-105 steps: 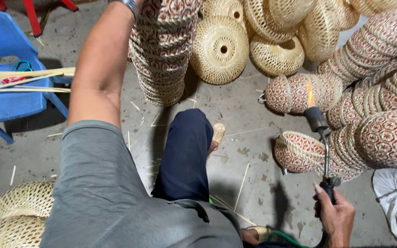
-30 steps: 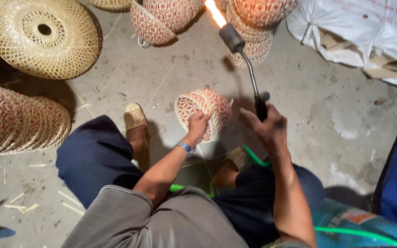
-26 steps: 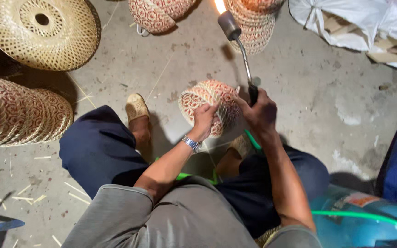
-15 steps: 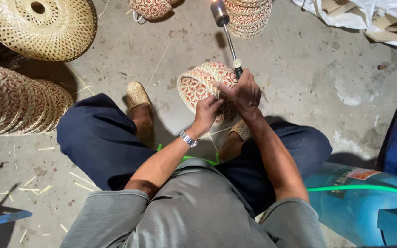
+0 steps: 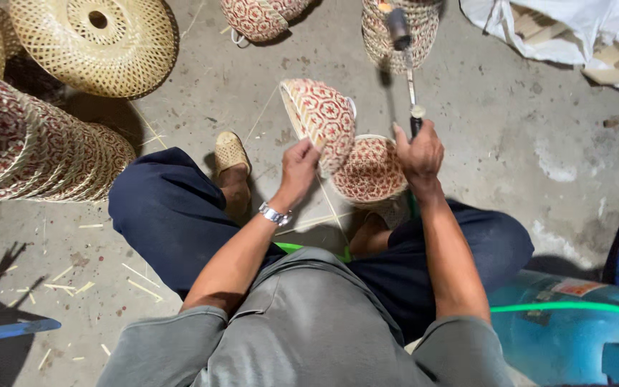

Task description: The person sits on the floor and uses a handheld blowtorch to apply heat to the exterior and interior surfaces of woven baskets. They rotate the baskets to ensure even coverage and stack the treated items into a pile.

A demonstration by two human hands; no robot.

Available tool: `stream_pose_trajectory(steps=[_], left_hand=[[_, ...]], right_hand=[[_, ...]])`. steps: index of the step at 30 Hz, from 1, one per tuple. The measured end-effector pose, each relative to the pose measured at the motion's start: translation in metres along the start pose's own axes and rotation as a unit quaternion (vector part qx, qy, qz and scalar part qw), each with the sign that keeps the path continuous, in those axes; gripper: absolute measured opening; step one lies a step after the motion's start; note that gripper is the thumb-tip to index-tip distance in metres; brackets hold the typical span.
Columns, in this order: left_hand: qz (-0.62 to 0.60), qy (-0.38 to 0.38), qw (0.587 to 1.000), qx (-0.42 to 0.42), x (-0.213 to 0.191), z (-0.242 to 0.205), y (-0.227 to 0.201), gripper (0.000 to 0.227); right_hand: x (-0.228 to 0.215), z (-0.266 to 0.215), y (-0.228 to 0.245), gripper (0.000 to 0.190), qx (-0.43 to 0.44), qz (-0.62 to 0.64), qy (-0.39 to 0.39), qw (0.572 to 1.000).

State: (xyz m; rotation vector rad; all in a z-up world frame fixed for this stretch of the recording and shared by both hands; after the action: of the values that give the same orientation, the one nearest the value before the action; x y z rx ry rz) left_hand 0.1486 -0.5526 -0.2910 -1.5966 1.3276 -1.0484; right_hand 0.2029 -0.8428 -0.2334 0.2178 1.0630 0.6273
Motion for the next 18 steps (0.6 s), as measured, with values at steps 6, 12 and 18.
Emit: stream_pose_trajectory(steps=[6, 12, 18], left_hand=[[0.207, -0.114, 0.959, 0.157, -0.066, 0.042, -0.096, 0.028], [0.147, -0.079, 0.944, 0.285, -0.14, 0.068, -0.203, 0.034], [0.098, -0.129, 0.969, 0.187, -0.212, 0.094, -0.227, 0.036]], right_hand=[[-0.05, 0.02, 0.029, 0.037, 0.008, 0.079, -0.018, 0.997], [-0.064, 0.012, 0.076, 0.039, 0.109, 0.172, 0.15, 0.967], [-0.062, 0.024, 0.126, 0.034, 0.009, 0.161, 0.196, 0.967]])
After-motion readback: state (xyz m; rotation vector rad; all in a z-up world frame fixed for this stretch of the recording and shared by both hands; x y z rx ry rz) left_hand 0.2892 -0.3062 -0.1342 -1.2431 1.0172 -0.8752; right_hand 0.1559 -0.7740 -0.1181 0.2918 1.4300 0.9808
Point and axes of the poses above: each hand's wrist, its own z-axis towards the middle knuckle, its own x-axis out of the palm, y = z × x, the point moved 10 cm from there along z, towards the middle knuckle, and after that the axes turned 14 degrees about -x, right-handed, at the moved point
